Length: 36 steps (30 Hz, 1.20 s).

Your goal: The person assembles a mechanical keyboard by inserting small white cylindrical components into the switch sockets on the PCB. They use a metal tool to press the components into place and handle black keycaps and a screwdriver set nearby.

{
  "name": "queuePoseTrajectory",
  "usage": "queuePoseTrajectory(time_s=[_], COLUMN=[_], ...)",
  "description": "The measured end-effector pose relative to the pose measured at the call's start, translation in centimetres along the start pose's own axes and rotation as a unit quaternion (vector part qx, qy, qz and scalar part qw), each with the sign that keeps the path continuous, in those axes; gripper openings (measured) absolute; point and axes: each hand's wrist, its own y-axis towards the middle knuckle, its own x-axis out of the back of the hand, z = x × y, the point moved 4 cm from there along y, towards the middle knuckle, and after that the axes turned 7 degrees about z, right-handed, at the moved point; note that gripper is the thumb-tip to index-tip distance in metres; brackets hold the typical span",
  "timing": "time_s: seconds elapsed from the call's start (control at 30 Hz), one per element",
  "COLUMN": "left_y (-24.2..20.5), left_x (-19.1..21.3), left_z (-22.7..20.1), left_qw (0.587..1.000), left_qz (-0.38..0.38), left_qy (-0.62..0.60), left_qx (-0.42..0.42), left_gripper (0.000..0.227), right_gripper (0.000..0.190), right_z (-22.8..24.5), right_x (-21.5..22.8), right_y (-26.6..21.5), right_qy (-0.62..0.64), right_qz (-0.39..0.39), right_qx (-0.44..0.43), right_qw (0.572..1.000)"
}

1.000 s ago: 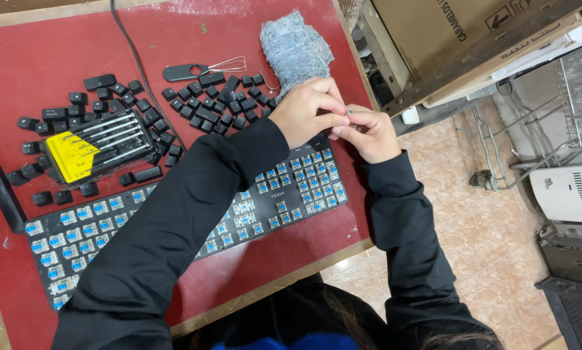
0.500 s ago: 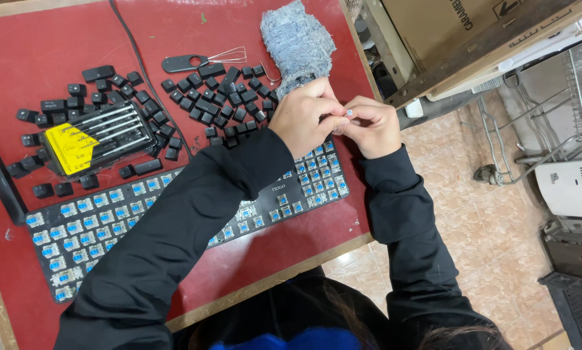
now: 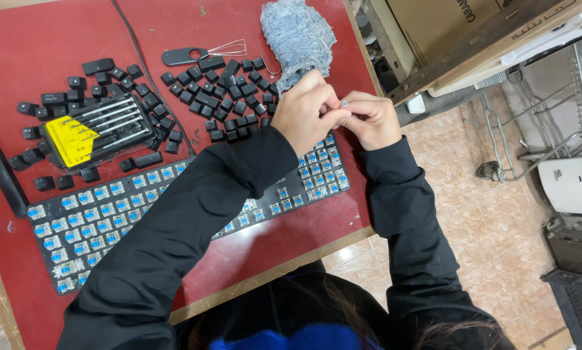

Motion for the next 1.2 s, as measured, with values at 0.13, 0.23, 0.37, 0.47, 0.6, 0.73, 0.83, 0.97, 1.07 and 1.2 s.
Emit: queuePoseTrajectory(time_s=[0.13, 0.23, 0.37, 0.47, 0.6, 0.73, 0.83, 0.97, 1.07, 1.2], left_y=[0.3, 0.7, 1.5, 2.2, 2.5, 2.7, 2.5, 2.1, 2.0, 2.2], left_x=[0.2, 0.0, 0.2, 1.4, 1.6, 2.2, 1.6, 0.9, 0.2, 0.2], left_z=[-0.3, -0.5, -1.4, -2.2, -0.4, -0.7, -0.4, 0.4, 0.8, 0.6], left_qw=[1.000, 1.000, 0.991, 0.975, 0.970, 0.970, 0.972, 0.986, 0.990, 0.990], left_qz=[0.008, 0.001, 0.096, 0.158, 0.204, 0.204, 0.181, 0.119, 0.091, 0.083], left_qy=[-0.017, -0.016, -0.073, -0.146, -0.129, -0.134, -0.149, -0.115, -0.096, -0.107], left_qx=[-0.001, -0.015, 0.058, 0.057, 0.027, 0.014, 0.004, 0.024, 0.038, 0.049], left_gripper=[0.019, 0.021, 0.030, 0.007, 0.018, 0.014, 0.011, 0.009, 0.013, 0.018], right_gripper=[0.020, 0.019, 0.016, 0.009, 0.012, 0.013, 0.007, 0.009, 0.019, 0.031], right_z=[0.7, 0.0, -0.6, 0.3, -1.3, -0.6, -0.1, 1.5, 1.0, 0.6], right_x=[0.0, 0.3, 0.4, 0.4, 0.6, 0.2, -0.1, 0.0, 0.2, 0.4], right_y=[0.2, 0.1, -0.5, -0.3, -0.8, -0.4, 0.0, 0.5, 0.6, -0.3], right_qy=[0.009, 0.013, -0.024, -0.018, 0.014, 0.014, 0.034, 0.050, 0.043, 0.071], right_qz=[0.006, -0.006, -0.019, 0.003, 0.009, 0.054, 0.040, 0.024, -0.019, -0.082], right_qx=[0.004, -0.001, -0.047, -0.051, -0.059, -0.065, -0.044, -0.024, -0.061, -0.128], right_qw=[1.000, 1.000, 0.998, 0.999, 0.998, 0.996, 0.998, 0.998, 0.997, 0.986])
